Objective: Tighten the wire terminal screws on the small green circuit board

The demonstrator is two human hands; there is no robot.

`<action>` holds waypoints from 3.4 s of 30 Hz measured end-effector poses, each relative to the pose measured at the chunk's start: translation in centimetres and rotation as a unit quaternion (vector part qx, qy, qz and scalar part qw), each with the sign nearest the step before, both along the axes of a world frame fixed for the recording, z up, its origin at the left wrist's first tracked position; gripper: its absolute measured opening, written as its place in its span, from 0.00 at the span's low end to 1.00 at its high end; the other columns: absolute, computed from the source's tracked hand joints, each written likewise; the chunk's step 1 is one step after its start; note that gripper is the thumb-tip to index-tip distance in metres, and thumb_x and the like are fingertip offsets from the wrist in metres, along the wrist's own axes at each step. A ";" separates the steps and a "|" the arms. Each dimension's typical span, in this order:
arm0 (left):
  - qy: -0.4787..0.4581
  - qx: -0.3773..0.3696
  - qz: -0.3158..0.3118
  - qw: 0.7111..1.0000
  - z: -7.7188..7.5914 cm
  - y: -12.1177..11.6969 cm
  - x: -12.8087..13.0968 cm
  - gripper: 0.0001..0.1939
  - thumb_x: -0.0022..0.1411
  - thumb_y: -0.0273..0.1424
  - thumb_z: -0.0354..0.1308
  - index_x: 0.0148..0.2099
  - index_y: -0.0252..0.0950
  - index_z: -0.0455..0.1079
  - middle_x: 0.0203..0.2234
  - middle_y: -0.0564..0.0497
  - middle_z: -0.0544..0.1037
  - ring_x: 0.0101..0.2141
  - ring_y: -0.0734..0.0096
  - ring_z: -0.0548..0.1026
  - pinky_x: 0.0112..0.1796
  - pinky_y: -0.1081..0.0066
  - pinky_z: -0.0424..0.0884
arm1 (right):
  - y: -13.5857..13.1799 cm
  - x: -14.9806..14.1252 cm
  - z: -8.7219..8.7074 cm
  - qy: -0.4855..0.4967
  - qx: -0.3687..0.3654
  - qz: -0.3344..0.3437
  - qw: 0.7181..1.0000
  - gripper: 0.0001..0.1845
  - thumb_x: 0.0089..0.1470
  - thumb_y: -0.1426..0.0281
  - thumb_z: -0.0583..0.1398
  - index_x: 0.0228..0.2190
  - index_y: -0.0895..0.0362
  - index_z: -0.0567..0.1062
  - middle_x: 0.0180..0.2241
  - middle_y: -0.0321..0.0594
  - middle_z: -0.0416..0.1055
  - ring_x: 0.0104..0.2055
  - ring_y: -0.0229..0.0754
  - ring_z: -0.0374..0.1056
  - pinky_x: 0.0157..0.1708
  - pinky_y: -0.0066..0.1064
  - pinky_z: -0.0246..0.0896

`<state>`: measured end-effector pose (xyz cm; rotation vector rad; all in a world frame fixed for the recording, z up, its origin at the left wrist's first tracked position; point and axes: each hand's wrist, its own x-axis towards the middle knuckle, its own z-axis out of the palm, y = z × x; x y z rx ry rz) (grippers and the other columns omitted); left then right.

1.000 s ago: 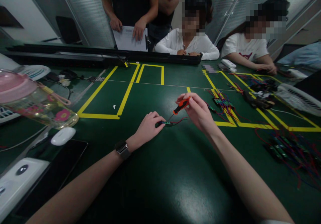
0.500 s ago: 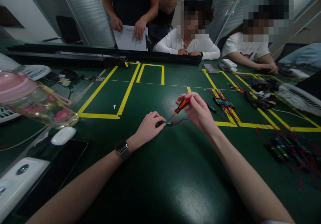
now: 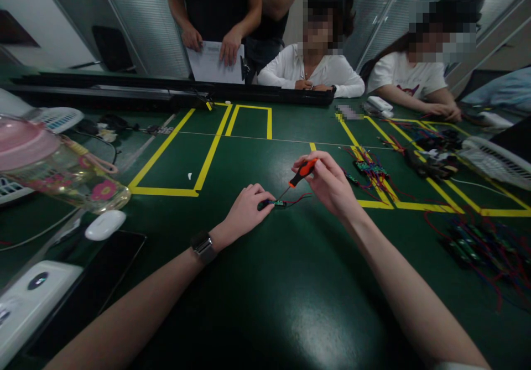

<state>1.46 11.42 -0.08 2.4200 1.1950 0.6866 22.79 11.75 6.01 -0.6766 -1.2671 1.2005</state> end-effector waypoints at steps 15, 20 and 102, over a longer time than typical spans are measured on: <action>-0.012 -0.034 0.012 0.999 0.1 0.1 0.2 0.07 0.65 0.31 0.59 0.44 0.38 0.76 0.39 0.49 0.73 0.41 0.62 0.71 0.42 0.62 0.68 | 0.0 0.5 0.4 -0.011 -0.016 0.000 1.000 0.09 0.56 0.58 0.63 0.35 0.49 0.75 0.38 0.37 0.73 0.43 0.42 0.71 0.49 0.40 0.68; -0.009 -0.042 0.013 0.999 0.3 0.1 0.2 0.07 0.65 0.31 0.59 0.44 0.37 0.76 0.39 0.49 0.74 0.41 0.62 0.71 0.42 0.62 0.67 | 0.2 0.5 -0.1 -0.028 0.008 -0.025 0.999 0.09 0.54 0.59 0.65 0.35 0.48 0.76 0.36 0.34 0.72 0.39 0.39 0.70 0.49 0.40 0.68; -0.008 -0.017 0.006 1.000 0.3 0.0 0.0 0.06 0.65 0.31 0.59 0.43 0.39 0.76 0.43 0.49 0.73 0.45 0.61 0.69 0.45 0.59 0.67 | 0.2 0.8 -0.2 0.003 -0.022 -0.037 0.999 0.09 0.53 0.58 0.66 0.34 0.47 0.76 0.39 0.35 0.74 0.41 0.40 0.72 0.49 0.40 0.70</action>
